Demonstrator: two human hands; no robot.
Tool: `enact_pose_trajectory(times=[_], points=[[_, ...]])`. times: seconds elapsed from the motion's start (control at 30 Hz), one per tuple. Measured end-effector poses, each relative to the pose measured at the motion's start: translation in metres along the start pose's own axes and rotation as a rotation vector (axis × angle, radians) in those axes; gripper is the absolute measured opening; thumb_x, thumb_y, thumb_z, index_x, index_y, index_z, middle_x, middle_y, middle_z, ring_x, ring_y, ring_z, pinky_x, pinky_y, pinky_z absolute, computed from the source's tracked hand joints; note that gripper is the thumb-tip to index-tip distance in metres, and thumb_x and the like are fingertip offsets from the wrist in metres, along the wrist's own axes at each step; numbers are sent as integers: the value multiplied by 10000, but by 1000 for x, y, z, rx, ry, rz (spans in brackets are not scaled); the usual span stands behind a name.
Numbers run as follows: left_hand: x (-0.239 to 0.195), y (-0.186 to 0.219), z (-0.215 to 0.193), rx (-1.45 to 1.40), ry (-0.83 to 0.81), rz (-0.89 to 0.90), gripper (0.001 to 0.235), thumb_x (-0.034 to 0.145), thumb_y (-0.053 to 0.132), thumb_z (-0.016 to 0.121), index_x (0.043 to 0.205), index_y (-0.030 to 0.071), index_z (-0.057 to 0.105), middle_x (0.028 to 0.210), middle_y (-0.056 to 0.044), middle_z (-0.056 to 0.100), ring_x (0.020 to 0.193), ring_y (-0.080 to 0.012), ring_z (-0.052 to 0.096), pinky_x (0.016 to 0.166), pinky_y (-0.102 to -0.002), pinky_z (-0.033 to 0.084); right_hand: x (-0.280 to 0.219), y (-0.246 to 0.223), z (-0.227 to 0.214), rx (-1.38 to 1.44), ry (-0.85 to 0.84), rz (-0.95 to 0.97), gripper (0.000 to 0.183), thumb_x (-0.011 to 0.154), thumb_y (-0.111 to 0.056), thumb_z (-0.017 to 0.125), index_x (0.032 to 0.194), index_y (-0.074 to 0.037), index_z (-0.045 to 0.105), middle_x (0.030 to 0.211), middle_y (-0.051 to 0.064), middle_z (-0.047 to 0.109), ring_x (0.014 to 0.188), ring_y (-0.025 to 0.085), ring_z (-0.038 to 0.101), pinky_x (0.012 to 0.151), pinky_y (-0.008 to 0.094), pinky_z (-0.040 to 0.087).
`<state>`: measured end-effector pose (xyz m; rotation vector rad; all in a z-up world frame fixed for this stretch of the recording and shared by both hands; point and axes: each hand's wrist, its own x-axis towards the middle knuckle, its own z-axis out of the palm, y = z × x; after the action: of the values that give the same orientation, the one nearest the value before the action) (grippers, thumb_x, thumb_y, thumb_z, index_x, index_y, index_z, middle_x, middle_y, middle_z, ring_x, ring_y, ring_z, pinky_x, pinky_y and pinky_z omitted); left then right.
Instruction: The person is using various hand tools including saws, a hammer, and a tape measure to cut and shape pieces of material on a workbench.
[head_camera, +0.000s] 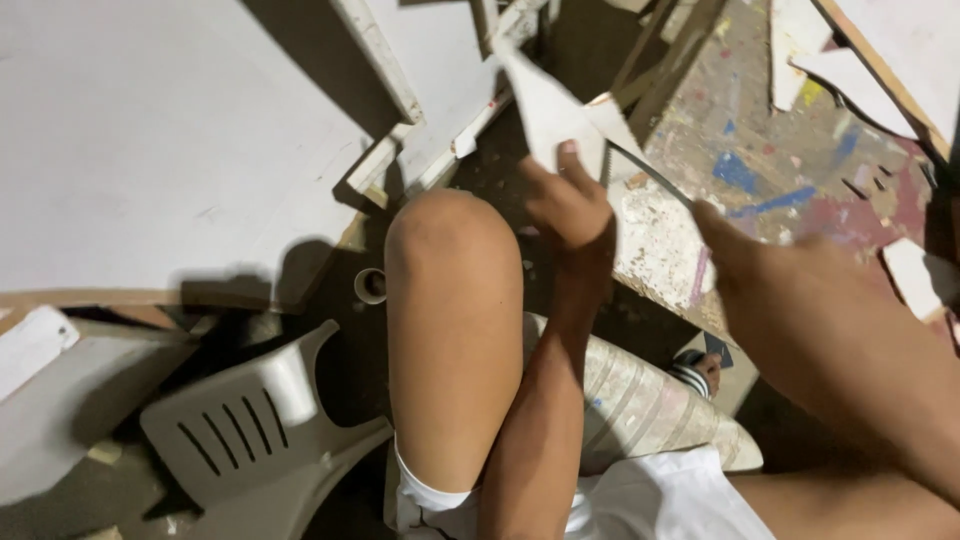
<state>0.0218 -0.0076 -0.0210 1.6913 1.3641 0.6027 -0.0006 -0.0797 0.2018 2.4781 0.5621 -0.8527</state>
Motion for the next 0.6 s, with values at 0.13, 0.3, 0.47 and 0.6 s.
enact_pose_trajectory(times=[0.13, 0.3, 0.47, 0.6], points=[[1, 19, -34, -71, -349, -275, 540, 1018, 545, 310, 1254, 88, 476, 1085, -296, 674, 1084, -507, 615, 936, -621, 434, 22, 4, 10, -283, 165, -292, 672, 1008, -239, 404, 1661, -169, 261, 458, 51, 675, 334, 198, 565, 359, 383, 438], [2, 9, -19, -47, -220, -124, 485, 1023, 486, 381, 1234, 70, 513, 946, -288, 693, 909, -530, 661, 749, -611, 470, 36, -34, -18, 492, 37, -35, 484, 1062, -161, 291, 1473, -222, 539, 882, 319, 729, 463, 463, 678, 464, 595, 551], [1, 4, -13, -114, 39, 108, 421, 1064, 424, 454, 1252, 50, 502, 885, -283, 712, 827, -486, 736, 646, -563, 586, 72, -20, 64, 427, 323, -169, 540, 1034, -154, 446, 1572, -175, 484, 679, 293, 714, 653, 481, 730, 665, 636, 598], [-3, 6, -23, -166, -16, 125, 394, 1068, 424, 445, 1126, 39, 509, 797, -241, 704, 715, -429, 745, 577, -485, 592, 48, -33, 75, 461, 405, -133, 570, 1052, -82, 473, 1617, -134, 425, 766, 398, 689, 742, 546, 716, 661, 645, 600]])
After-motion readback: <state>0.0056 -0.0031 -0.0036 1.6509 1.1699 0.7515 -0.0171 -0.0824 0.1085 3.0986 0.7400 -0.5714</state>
